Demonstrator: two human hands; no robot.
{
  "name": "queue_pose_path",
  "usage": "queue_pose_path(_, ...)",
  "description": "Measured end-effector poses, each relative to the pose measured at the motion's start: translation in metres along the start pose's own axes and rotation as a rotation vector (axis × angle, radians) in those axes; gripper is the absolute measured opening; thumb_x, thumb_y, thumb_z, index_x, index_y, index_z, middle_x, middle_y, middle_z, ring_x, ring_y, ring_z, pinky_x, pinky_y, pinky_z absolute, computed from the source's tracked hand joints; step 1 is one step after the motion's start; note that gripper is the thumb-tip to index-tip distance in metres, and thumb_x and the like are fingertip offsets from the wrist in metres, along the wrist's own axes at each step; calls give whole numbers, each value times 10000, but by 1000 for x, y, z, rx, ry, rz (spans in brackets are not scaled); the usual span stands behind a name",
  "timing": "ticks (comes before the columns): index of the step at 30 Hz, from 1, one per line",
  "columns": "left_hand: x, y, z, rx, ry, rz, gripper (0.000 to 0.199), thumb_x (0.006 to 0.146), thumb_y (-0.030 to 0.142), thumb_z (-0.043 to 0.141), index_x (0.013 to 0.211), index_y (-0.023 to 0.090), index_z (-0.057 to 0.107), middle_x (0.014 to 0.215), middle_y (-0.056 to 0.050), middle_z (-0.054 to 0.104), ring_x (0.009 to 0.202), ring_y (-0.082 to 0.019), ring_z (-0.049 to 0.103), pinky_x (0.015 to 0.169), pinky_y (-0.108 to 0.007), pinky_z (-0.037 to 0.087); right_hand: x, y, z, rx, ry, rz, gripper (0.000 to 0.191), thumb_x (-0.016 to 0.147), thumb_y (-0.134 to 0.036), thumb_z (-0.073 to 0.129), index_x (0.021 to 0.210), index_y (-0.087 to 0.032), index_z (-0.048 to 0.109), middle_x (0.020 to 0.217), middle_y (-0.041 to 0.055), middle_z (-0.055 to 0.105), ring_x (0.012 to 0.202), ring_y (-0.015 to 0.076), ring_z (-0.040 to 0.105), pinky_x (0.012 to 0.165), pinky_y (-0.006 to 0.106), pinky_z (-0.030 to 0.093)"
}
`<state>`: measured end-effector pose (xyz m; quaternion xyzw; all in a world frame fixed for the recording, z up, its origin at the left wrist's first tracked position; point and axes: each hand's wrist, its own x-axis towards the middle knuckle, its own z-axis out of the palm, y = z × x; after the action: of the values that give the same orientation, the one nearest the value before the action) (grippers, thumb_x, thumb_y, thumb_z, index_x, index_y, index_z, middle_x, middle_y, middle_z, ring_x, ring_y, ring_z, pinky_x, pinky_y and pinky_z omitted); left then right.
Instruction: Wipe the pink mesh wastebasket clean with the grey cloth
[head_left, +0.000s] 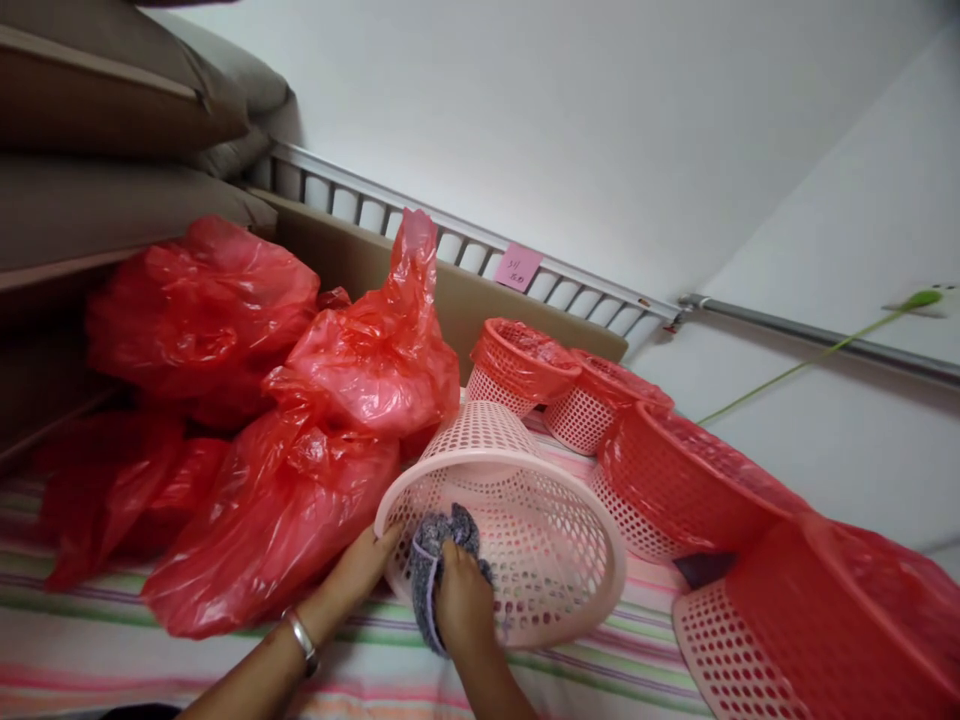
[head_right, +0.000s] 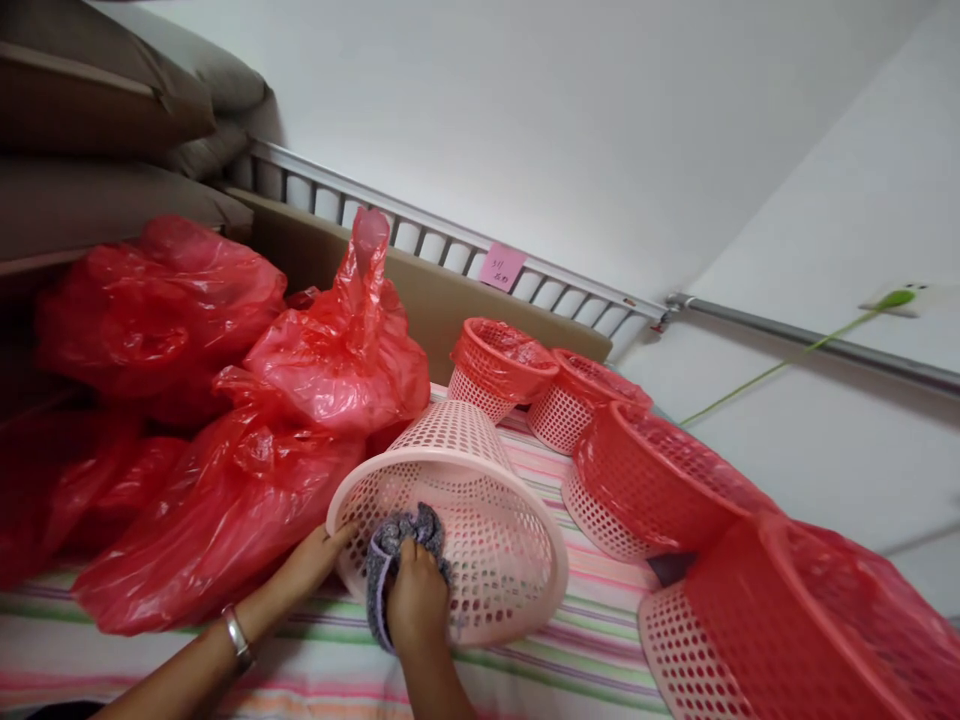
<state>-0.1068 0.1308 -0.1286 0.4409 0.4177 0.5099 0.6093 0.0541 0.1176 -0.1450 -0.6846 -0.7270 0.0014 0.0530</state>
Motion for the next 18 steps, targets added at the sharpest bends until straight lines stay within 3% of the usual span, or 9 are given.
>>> queue_pose_path(3,-4,-6,6,-24,-20,2,445,810,400,501,1096,76,604,1138,-131,681,1055,-284,621,935,-389,468,-3,7,-5,18,-6,-6,286,777,-136,408,1010,-189,563,956,76,643,922,217,596,761,291,438)
queue_pose_path(6,-12,-21,21,-65,-40,40,480,794,440,528,1128,100,585,1177,-127,660,1070,-283,612,929,-384,474,-18,29,-7,26,-27,-4,334,773,-176,437,1087,-174,553,986,94,645,940,226,594,797,303,440)
queue_pose_path(12,-28,-43,49,24,-130,75,421,812,433,529,1083,124,621,1197,-124,649,1115,-264,581,1018,-366,401,-52,67,3,-4,-44,54,423,776,-174,435,1187,-168,533,1114,114,620,1044,235,561,889,319,416)
queue_pose_path(15,-27,-45,49,94,-113,64,449,826,455,491,1104,127,619,1190,-118,654,1192,-273,520,1043,-376,376,-40,65,7,-34,-28,51,407,782,-163,430,1169,-158,556,1105,123,623,1037,248,563,891,338,420)
queue_pose_path(18,-24,-50,45,123,-97,67,479,832,460,476,1171,140,585,1203,-111,646,1227,-270,486,1058,-388,358,-4,61,7,1,25,86,410,789,-110,400,1161,-155,567,1100,128,628,1034,236,566,898,341,421)
